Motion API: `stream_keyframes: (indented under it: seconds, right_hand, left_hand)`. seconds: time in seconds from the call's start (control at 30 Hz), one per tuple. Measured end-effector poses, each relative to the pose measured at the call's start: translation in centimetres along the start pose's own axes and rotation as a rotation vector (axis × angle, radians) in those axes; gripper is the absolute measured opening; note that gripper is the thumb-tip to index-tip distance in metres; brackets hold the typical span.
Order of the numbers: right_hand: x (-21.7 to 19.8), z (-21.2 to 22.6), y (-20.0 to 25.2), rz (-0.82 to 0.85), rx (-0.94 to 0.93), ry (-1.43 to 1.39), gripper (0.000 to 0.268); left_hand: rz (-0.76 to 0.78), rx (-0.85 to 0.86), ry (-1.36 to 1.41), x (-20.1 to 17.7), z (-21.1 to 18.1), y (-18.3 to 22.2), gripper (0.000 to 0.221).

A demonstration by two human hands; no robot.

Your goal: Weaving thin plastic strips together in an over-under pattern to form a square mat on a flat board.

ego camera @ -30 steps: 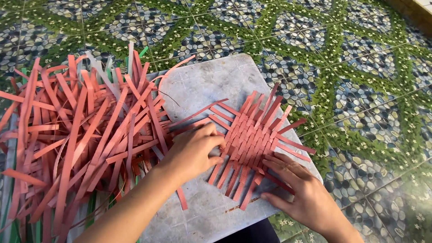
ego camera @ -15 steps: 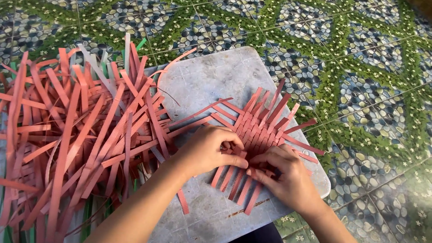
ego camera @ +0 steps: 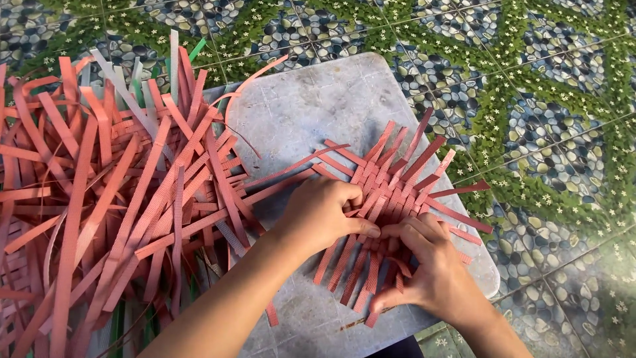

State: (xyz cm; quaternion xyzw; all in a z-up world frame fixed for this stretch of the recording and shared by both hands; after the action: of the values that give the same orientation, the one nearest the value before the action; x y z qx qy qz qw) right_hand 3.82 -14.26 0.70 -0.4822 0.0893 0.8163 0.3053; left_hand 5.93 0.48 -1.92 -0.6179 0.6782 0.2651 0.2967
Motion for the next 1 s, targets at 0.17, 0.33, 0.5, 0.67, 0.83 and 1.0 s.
stream_keyframes:
  seconds: [0.17,0.33,0.5,0.67,0.83,1.0]
  right_hand:
    - [-1.0,0.4,-0.8,-0.047,0.087,-0.099,0.025]
    - [-1.6,0.9,-1.0,-0.063,0.081,-0.18,0.019]
    - [-1.5,0.9,-1.0,-0.073,0.075,-0.201,0.017]
    - [-1.5,0.3,-1.0,-0.087,0.099,-0.167,0.018]
    - [-1.3,0.5,-1.1,-0.052,0.023,-0.172,0.018]
    - [0.5,-1.4,-0.4,0.08,-0.021,-0.227,0.009]
  left_hand:
    - [-0.066,0.057,0.036,-0.5,-0.5,0.6,0.055]
    - [0.076,-0.156,0.283,-1.7,-1.2,2.8,0.038]
    - [-0.192,-0.195,0.341,-3.2,-2.2,6.0,0.083]
    - [-0.749,-0.325,0.5,-3.2,-5.7,12.6,0.064]
    - [-0.668,-0.069,0.315,-1.2,-9.2,11.3,0.08]
    - [-0.556,0.008,-0.017,-0.5,-10.7,7.5,0.087]
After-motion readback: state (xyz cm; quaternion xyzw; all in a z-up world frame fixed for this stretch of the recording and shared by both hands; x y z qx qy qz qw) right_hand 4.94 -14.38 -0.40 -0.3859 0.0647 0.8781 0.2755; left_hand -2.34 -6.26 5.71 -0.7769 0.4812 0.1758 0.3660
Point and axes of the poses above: each hand's wrist, its own y-axis away from the middle knuckle, its own x-axis out of the palm, z = x × y, the point moved 9 cm from there along -y, towards the middle knuckle, and after that the axes turned 4 degrees about z, right-handed, at the moved point
